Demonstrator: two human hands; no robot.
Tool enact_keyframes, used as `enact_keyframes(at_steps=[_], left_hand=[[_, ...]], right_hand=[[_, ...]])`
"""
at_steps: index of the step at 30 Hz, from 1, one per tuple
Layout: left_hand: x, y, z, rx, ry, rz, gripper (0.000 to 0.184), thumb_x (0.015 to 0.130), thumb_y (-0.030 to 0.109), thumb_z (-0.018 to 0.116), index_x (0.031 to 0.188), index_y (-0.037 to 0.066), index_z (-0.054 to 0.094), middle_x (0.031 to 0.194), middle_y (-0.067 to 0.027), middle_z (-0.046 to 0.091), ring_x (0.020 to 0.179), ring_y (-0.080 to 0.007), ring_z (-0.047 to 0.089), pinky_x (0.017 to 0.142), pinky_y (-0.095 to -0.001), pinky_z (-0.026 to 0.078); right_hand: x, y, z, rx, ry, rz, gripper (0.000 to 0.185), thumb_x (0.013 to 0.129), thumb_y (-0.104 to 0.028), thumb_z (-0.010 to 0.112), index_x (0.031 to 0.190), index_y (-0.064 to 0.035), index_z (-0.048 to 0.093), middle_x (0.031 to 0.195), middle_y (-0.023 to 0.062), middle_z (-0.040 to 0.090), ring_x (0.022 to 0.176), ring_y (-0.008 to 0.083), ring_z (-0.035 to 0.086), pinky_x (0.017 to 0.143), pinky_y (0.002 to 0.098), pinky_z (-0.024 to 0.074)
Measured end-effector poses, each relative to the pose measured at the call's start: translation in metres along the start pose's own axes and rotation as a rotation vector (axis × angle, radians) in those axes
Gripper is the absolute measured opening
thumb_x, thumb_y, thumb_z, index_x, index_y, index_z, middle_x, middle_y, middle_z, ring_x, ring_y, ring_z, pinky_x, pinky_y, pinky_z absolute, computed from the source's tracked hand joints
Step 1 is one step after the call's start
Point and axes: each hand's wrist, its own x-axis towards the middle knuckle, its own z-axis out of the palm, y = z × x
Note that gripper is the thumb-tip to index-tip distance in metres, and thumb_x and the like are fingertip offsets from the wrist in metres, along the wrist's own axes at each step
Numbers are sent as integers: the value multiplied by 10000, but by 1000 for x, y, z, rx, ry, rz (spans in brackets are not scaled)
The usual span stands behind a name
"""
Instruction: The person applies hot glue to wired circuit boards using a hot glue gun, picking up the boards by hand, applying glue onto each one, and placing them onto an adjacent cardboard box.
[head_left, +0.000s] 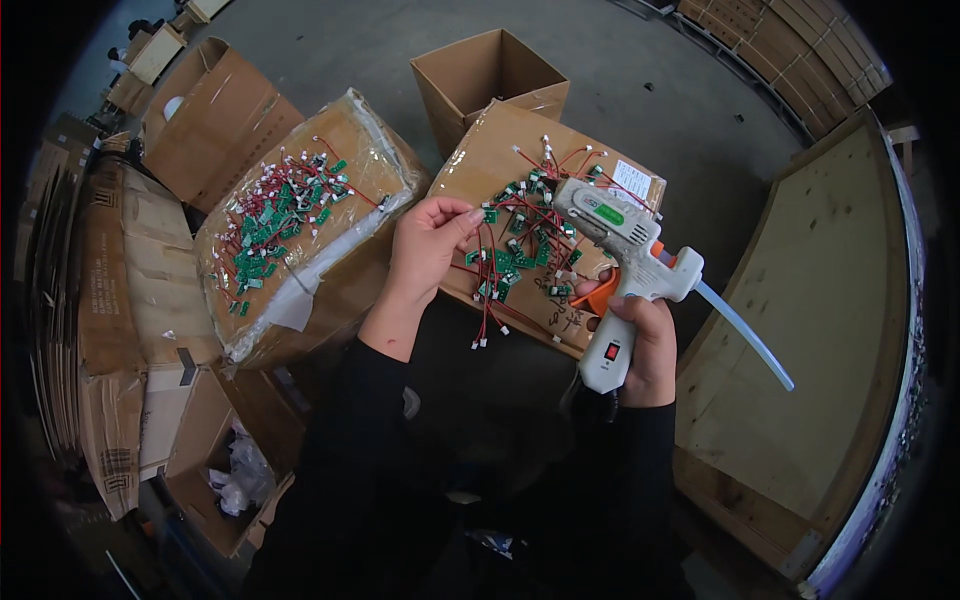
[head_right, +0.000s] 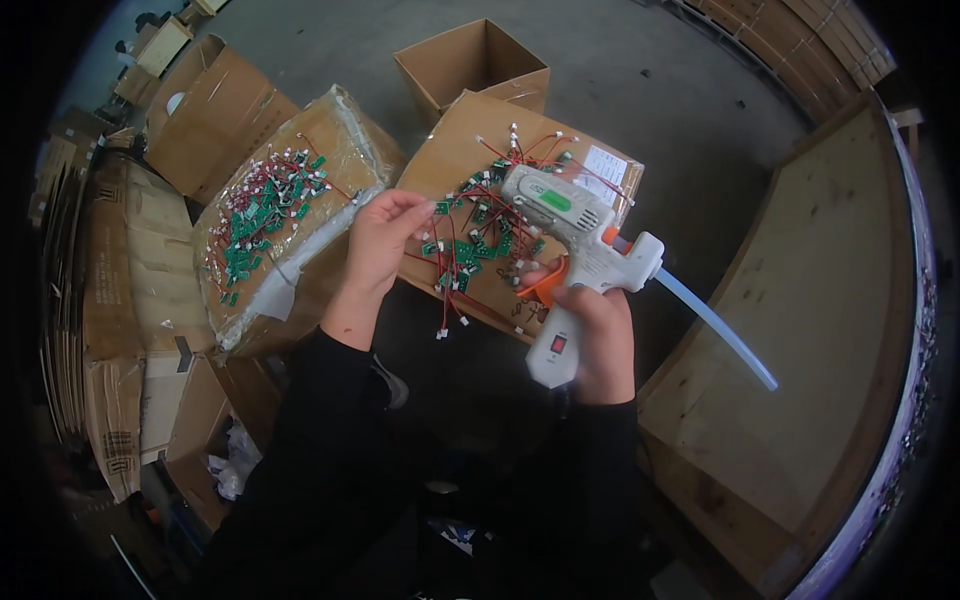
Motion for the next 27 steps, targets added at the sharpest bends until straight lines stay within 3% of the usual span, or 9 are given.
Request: enact_keyframes(at_steps=[3, 4, 6, 10, 12, 14, 24, 27], left_hand=[[1, 2, -12, -72, 5, -7, 147, 892, 59, 657, 1021, -5, 632, 820, -9, 637, 690, -50, 563, 630, -192, 467], [1, 7, -12, -36, 93, 48, 149, 892, 56, 654, 1025, -8, 636, 822, -13, 637, 696, -56, 567, 636, -196, 470], [0, 11, -19, -2, 184, 104, 151, 892, 54, 651, 1028, -10, 639, 825, -17, 636, 702, -62, 570, 642, -199, 473], [-1, 6, -39, 360, 166, 269, 149, 901, 54, 638, 1029, -21, 642, 854, -29, 643, 729, -81, 586, 654, -213, 484], [-7, 10, -41, 513, 142, 333, 148, 904, 53, 632, 1029, -26, 643, 863, -32, 646, 736, -88, 595, 659, -220, 489], [-13, 21, -34, 151, 143, 142, 143, 913, 50, 618, 1040, -12, 642, 867, -37, 647, 747, -91, 604, 664, -222, 491], [-16, 34, -63, -311, 238, 12, 214, 963, 88, 537, 1161, 36, 600, 858, -32, 603, 743, -98, 583, 679, -238, 494], [-16, 30, -75, -400, 132, -98, 242, 978, 97, 500, 1200, 45, 583, 849, -23, 576, 756, -103, 570, 688, -260, 501]], right_hand=[[3, 5, 3, 5, -40, 4, 521, 712, -43, 513, 1214, 87, 466, 1011, 175, 655, 1014, 280, 627, 957, 370, 460], [4, 7, 6, 4, -43, 4, 521, 712, -43, 513, 1214, 87, 466, 1011, 175, 655, 1014, 280, 627, 957, 370, 460], [6, 10, 11, -3, -21, -35, 423, 709, -57, 527, 1125, 22, 521, 931, 176, 672, 858, 257, 675, 632, 283, 552], [10, 17, 17, -1, -7, -60, 438, 712, -54, 527, 1142, 27, 514, 931, 168, 674, 852, 249, 676, 619, 268, 557], [10, 17, 16, -57, -41, -23, 543, 724, -72, 509, 1246, 71, 471, 1012, 158, 661, 972, 242, 628, 906, 346, 465], [11, 19, 16, -83, -39, -3, 533, 726, -79, 514, 1239, 58, 479, 1010, 148, 663, 945, 227, 628, 864, 329, 472], [17, 27, 22, -114, 9, 63, 485, 724, -103, 556, 1194, 10, 531, 952, 101, 657, 778, 173, 628, 652, 284, 509], [18, 30, 30, -121, 12, 42, 486, 724, -104, 557, 1195, 11, 532, 945, 98, 655, 727, 170, 624, 624, 290, 521]])
